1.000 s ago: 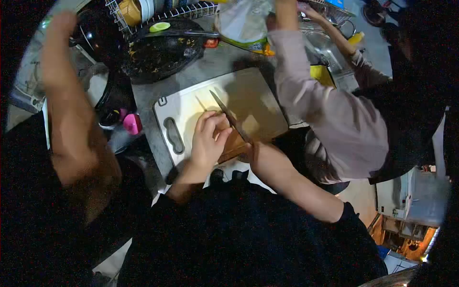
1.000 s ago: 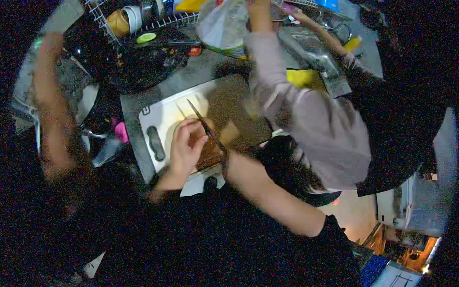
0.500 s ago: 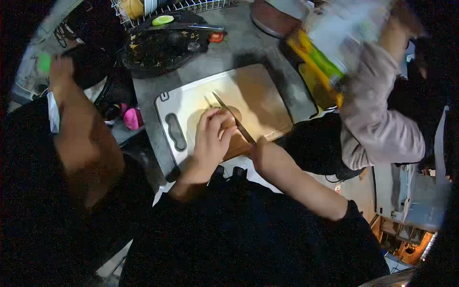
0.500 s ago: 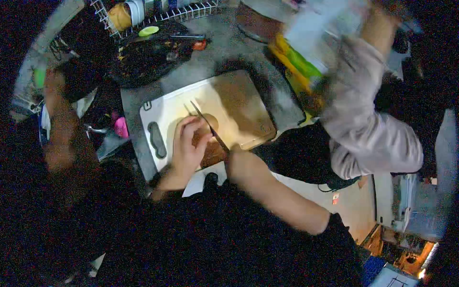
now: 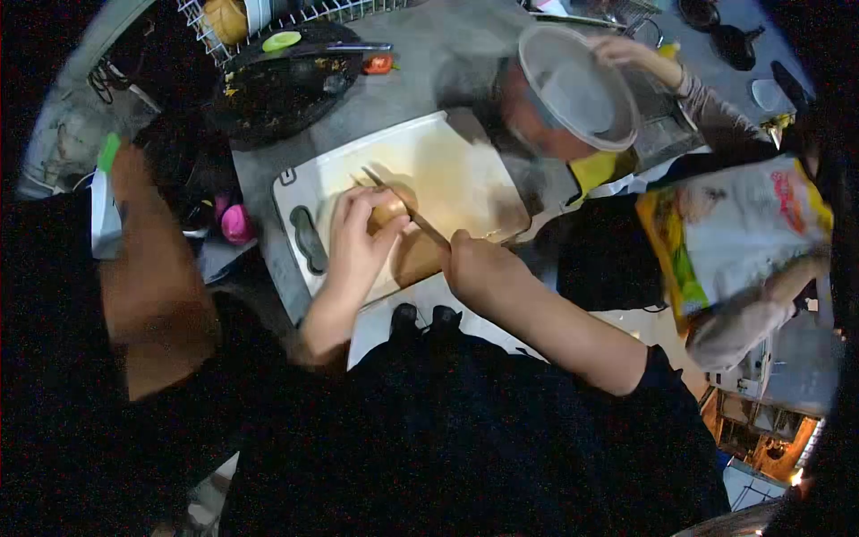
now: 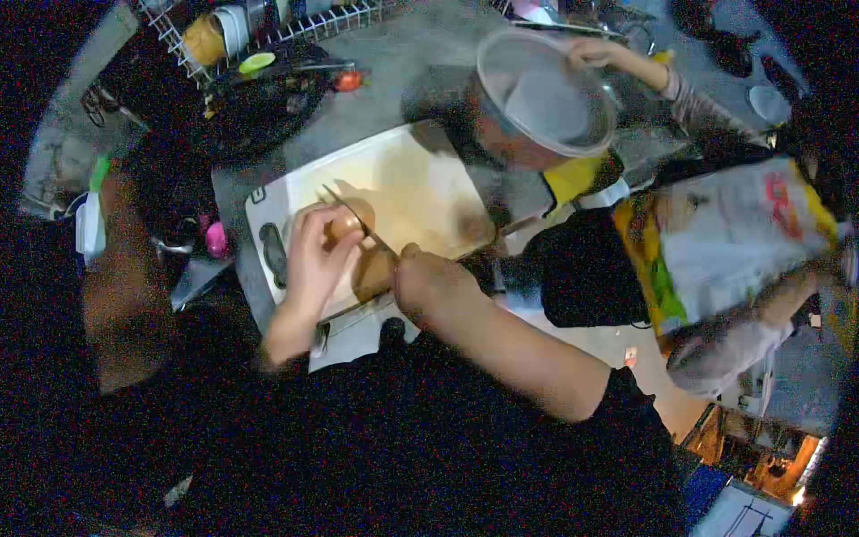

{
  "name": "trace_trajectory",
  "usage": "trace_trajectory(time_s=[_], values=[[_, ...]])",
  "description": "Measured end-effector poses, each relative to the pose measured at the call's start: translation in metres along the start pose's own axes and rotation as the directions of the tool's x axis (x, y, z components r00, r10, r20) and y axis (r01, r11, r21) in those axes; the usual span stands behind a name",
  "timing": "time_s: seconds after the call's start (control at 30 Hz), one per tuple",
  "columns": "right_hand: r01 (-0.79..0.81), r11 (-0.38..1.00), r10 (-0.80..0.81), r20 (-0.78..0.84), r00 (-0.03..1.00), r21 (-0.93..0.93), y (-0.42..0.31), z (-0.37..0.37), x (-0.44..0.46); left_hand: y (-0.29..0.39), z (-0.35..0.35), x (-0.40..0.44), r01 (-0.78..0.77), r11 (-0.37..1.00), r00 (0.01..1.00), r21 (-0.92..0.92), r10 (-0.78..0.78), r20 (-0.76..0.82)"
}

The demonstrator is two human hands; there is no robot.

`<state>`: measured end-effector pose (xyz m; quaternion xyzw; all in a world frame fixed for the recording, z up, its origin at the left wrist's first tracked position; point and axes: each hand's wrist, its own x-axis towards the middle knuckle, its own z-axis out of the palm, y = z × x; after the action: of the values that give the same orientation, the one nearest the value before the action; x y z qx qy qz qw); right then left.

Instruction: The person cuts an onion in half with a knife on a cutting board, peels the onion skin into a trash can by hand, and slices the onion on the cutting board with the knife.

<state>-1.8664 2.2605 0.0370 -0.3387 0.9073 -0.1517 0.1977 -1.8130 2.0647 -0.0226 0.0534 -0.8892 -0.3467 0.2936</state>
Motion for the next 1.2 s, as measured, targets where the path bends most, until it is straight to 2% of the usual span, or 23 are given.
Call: trace_trajectory(time_s=[0.07,0.1,0.13,0.2,0.23,0.3,0.43,0.5,0.67,0.77,0.9,1.0,1.1,1.17,1.2], values=[[-0.030,0.998,0.036,0.117,0.993,-0.051,-0.002,-0.017,0.000,0.012,-0.011,0.020,-0.015,0.999,0.999,0.029,0.014,0.039],[-0.048,0.995,0.063,0.173,0.983,-0.088,-0.008,-0.018,-0.004,0.017,-0.020,0.040,-0.084,0.990,0.996,0.116,0.086,-0.012],[-0.037,0.995,0.054,0.176,0.983,-0.095,-0.014,-0.021,-0.006,0.016,-0.024,0.059,-0.137,0.967,0.987,0.213,0.153,-0.056],[-0.033,0.997,0.044,0.153,0.987,-0.074,-0.018,-0.023,-0.009,0.008,-0.011,0.098,-0.240,0.948,0.965,0.207,0.257,-0.055],[-0.035,0.997,0.043,0.137,0.990,-0.064,-0.019,-0.023,-0.010,0.003,0.000,0.110,-0.239,0.947,0.965,0.212,0.257,-0.058],[-0.038,0.996,0.049,0.143,0.988,-0.080,-0.018,-0.023,-0.006,-0.012,0.026,0.125,-0.250,0.937,0.967,0.245,0.228,0.115],[-0.071,0.992,0.089,0.180,0.980,-0.104,-0.014,-0.027,-0.003,-0.026,0.049,0.116,-0.262,0.944,0.958,0.200,0.230,0.172],[-0.074,0.992,0.099,0.254,0.962,-0.105,-0.021,-0.035,0.002,-0.037,0.054,0.117,-0.241,0.952,0.960,0.191,0.204,0.194],[-0.121,0.986,0.151,0.308,0.939,-0.114,-0.036,-0.054,0.005,-0.036,0.048,0.125,-0.189,0.971,0.956,0.145,0.148,0.255],[-0.077,0.984,0.146,0.478,0.866,-0.162,-0.047,-0.069,0.009,-0.046,0.054,0.115,-0.161,0.978,0.953,0.136,0.118,0.279],[-0.196,0.974,0.225,0.409,0.884,-0.111,-0.041,-0.046,0.010,-0.052,0.063,0.115,-0.196,0.965,0.947,0.174,0.140,0.288],[-0.211,0.970,0.242,0.395,0.886,-0.119,-0.030,-0.024,0.010,-0.051,0.049,0.119,-0.235,0.951,0.932,0.202,0.161,0.325],[-0.204,0.972,0.233,0.392,0.890,-0.115,-0.025,-0.017,0.015,-0.032,0.019,0.106,-0.132,0.984,0.971,-0.119,0.153,0.186],[-0.191,0.977,0.214,0.386,0.897,-0.098,-0.024,-0.014,0.012,0.000,-0.017,0.078,-0.081,0.990,0.950,-0.120,0.113,0.290],[-0.189,0.977,0.211,0.383,0.899,-0.095,-0.024,-0.015,0.011,0.024,-0.030,0.060,0.007,0.998,0.943,-0.066,0.015,0.333]])
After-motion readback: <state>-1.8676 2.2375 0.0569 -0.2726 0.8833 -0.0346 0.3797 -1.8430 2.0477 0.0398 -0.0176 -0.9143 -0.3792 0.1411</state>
